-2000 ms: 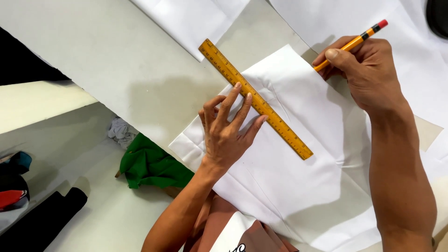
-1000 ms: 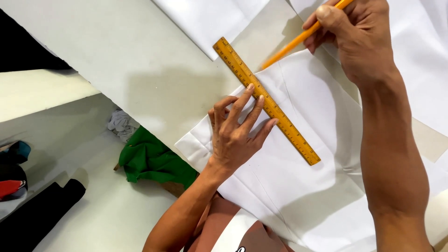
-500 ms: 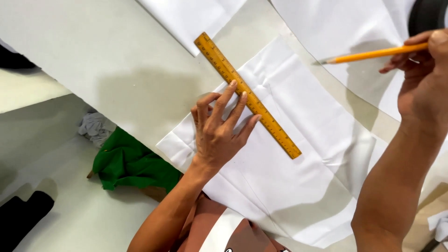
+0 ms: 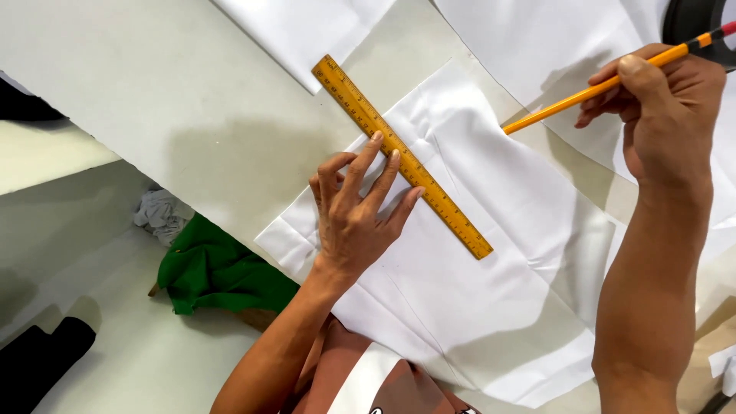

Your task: Cutting and marking white fabric on a workbench using scissors, a ruler, and a pencil.

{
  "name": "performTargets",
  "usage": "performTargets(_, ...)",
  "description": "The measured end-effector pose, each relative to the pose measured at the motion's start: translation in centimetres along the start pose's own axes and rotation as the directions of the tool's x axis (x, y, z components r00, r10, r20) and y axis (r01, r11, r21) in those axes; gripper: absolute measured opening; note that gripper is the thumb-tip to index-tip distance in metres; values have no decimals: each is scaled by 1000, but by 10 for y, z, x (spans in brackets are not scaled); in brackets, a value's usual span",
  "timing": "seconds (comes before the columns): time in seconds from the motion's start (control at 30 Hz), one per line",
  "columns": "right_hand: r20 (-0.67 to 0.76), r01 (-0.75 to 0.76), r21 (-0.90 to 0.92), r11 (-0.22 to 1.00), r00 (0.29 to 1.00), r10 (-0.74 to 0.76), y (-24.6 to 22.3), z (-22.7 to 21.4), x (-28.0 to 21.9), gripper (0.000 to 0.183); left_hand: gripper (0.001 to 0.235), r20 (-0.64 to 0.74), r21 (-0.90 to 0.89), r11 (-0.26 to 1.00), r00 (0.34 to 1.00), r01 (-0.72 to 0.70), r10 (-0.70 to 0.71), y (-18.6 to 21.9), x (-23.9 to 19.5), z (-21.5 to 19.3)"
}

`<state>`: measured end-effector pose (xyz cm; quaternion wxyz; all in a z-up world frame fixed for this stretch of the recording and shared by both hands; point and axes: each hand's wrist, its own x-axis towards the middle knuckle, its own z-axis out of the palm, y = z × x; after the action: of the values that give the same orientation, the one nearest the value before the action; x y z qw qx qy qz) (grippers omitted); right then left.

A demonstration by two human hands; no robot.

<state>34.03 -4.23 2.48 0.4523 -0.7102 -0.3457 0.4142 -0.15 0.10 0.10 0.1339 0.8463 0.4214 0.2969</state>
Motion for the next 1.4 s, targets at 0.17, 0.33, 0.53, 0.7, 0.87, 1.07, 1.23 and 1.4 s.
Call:
performTargets(0.17,45,-59,41,997,997,57,-9,20,2,25,38,2,-4,1000,1000,10,-10,0,1,0)
performTargets(0.33,147,-74,-10,997,986,75,-24,40,1,28,39,-3,-2,1000,1000,5,-5,0,2,0)
performTargets(0.53,172,-139,-111,984,973,156,-29,57,0,29,38,-17,-6,1000,1000,11,-11,0,0,1)
performTargets(0.7,190,-127,-112,986,971,147,-32,66,1,26,39,-17,-11,1000,1000,7,-7,-1,0,2)
performTargets(0.87,206,-113,-107,988,969,133,-33,70,3,27,38,-12,-11,1000,1000,9,-9,0,0,1)
performTargets(1.07,214,-79,-117,990,971,103,-38,78,10,28,37,-21,-11,1000,1000,7,-7,-1,0,1)
performTargets(1.23,237,14,-94,995,971,9,-38,89,23,30,37,-25,-16,1000,1000,6,-6,-1,0,2)
performTargets(1.4,209,46,-28,999,977,-39,-43,107,38,34,36,-19,-7,1000,1000,6,-6,-1,1,1)
